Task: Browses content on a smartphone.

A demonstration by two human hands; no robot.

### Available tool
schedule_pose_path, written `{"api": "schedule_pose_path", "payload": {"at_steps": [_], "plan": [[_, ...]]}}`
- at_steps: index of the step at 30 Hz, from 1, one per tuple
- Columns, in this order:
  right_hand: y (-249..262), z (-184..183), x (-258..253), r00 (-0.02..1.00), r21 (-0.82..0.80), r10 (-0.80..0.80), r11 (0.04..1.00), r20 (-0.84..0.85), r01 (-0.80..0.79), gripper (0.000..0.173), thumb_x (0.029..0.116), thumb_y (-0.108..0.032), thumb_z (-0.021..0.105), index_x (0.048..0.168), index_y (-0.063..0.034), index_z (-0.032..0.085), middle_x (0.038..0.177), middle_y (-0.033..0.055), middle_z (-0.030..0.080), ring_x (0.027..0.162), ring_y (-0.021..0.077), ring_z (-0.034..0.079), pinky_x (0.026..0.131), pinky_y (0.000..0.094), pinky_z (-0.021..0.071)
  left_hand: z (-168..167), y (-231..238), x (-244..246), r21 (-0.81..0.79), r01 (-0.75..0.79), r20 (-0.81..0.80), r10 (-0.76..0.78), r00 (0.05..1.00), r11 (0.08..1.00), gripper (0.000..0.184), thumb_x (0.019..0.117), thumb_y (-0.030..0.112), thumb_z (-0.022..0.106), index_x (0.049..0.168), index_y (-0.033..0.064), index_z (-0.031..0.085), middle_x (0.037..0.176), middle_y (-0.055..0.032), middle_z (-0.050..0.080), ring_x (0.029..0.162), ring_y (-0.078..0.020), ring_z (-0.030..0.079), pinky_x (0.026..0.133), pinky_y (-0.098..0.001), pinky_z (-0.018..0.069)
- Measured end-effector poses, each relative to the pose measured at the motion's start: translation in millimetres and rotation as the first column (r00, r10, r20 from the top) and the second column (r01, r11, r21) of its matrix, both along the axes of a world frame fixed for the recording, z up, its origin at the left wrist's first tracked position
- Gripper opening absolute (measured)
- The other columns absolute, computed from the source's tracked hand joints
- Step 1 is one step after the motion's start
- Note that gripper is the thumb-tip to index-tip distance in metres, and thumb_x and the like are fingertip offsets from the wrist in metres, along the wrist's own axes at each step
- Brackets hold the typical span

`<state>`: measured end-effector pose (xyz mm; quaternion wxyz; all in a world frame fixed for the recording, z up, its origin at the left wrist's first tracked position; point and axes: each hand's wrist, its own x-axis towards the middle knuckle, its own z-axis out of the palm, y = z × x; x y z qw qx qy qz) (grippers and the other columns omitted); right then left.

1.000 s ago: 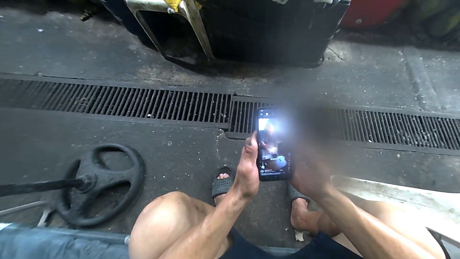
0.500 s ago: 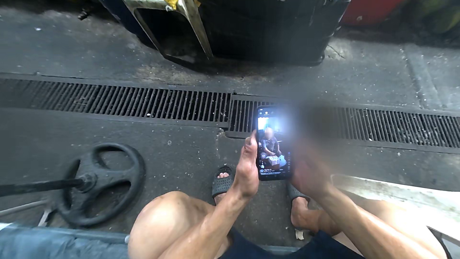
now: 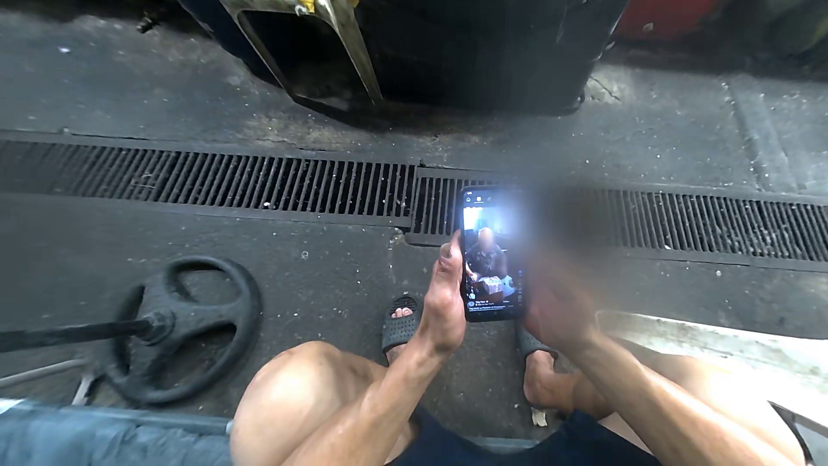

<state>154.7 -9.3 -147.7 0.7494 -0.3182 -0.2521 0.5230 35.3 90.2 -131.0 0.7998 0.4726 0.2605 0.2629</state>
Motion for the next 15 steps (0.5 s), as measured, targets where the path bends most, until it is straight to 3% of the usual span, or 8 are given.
{"api": "schedule_pose_path", "payload": {"at_steps": [6,15], "plan": [[0.7,0.3,0.3,1.000,0.007,-0.003,1.000,-0.001,0.003,0.068,0.1006,-0.055,0.051,0.148,-0.0073,0.041,0.133,0.0125,0.062,0.123,0.0224,0.062,0.107,0.0447,0.0503,0.7,0.8,0.0,0.010,0.012,-0.032,-0.012,0.999,1.000,0.089,0.0949,0.075,0.035,0.152,0.0059,0.039,0.130,-0.0086,0.064,0.119,-0.0161,0.063,0.104,-0.0367,0.0522],[0.7,-0.1,0.7,1.000,0.008,-0.004,1.000,0.003,0.004,0.067,0.1011,-0.054,0.051,0.147,-0.0063,0.042,0.133,0.0132,0.062,0.123,0.0233,0.061,0.107,0.0459,0.0500,-0.5,1.5,0.2,0.021,0.021,0.004,-0.021,1.000,1.000,0.087,0.0955,0.075,0.034,0.146,0.0045,0.046,0.123,-0.0108,0.067,0.113,-0.0186,0.066,0.101,-0.0394,0.0545]]}}
